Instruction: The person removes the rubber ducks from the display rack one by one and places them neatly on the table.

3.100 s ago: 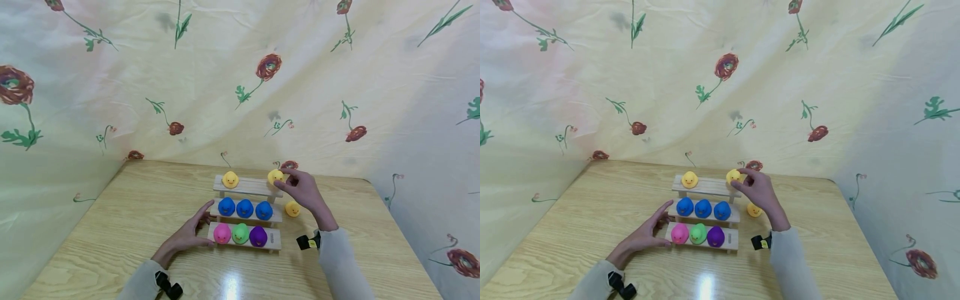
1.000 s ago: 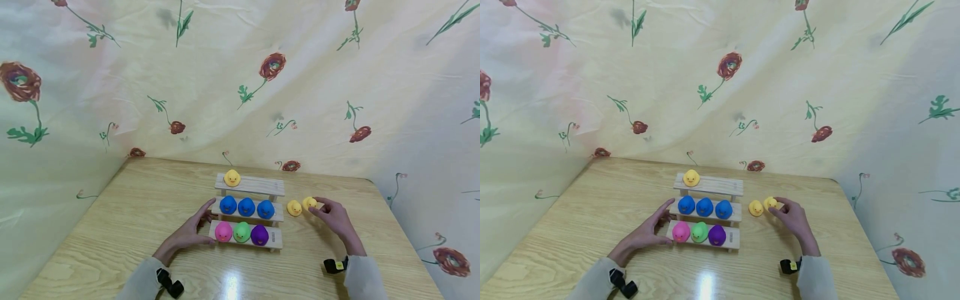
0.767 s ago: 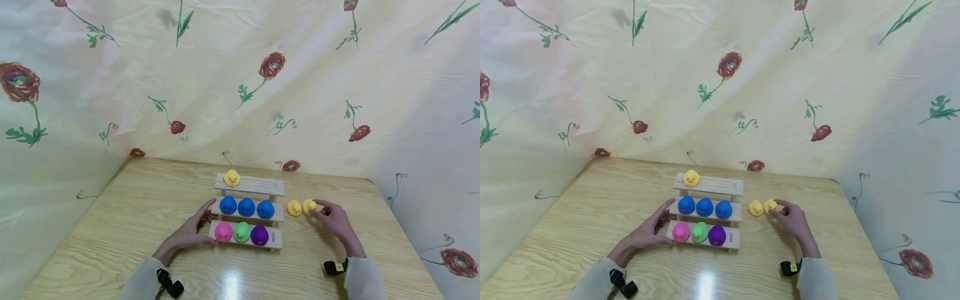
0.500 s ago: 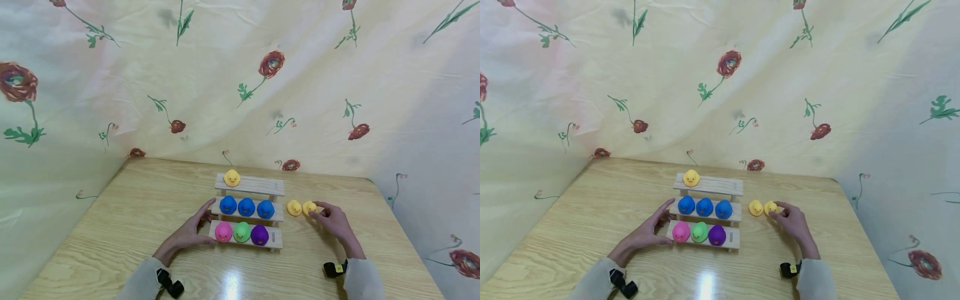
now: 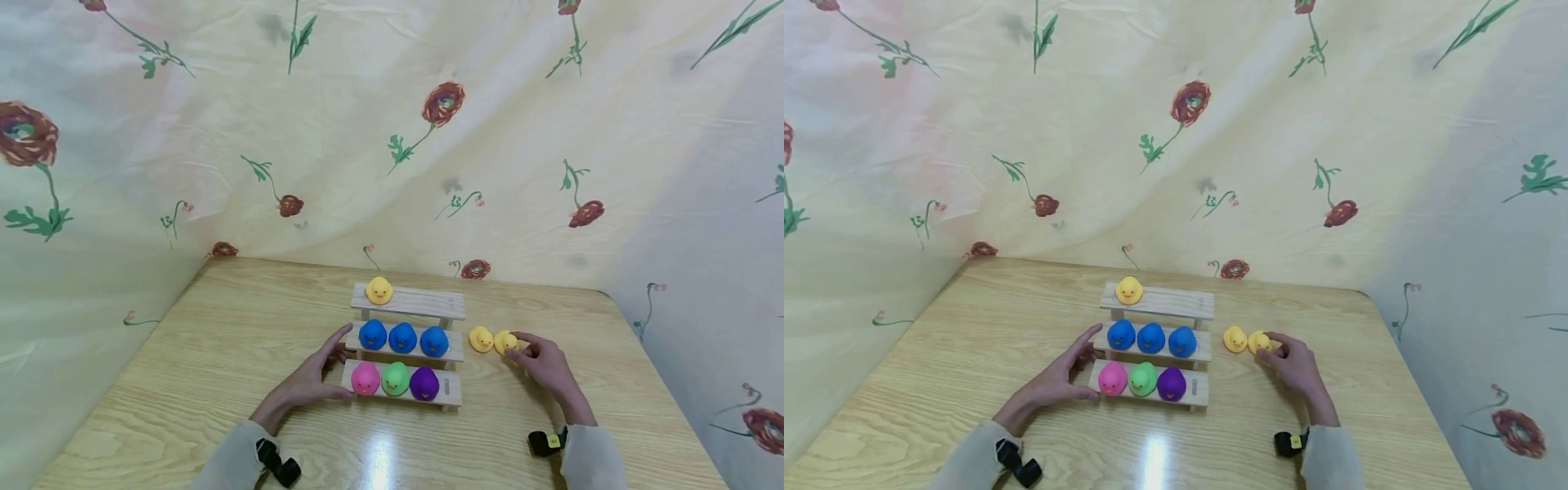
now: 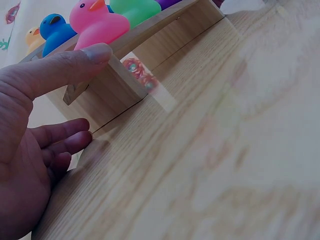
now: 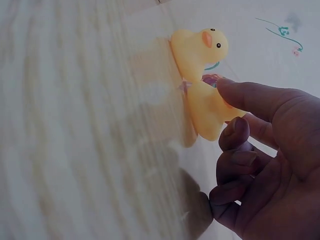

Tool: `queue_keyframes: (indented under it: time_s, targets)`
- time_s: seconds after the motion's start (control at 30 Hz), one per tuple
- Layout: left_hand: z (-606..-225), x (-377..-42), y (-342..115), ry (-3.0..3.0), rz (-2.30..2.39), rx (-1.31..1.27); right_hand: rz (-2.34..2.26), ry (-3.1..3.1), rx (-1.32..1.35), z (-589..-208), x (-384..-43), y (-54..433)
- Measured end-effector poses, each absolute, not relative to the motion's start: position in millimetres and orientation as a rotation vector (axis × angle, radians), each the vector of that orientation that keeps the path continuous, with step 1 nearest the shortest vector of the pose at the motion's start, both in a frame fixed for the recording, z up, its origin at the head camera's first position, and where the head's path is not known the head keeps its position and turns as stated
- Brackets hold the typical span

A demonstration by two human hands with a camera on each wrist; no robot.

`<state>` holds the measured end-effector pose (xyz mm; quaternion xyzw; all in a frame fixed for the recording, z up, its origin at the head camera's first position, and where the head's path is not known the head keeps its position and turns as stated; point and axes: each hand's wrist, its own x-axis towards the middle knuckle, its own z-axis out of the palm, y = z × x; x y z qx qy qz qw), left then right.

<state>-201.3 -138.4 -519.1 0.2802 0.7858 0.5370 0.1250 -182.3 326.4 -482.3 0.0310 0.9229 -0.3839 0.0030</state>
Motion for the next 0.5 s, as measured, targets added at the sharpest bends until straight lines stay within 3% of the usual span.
queue_keyframes:
  time_s: [0.5]
  targets:
    - [-519.2, -200.9, -138.5, 2.289, 1.568, 0.835, -1.201, 2.905, 0.104, -483.1, -181.0, 326.9]
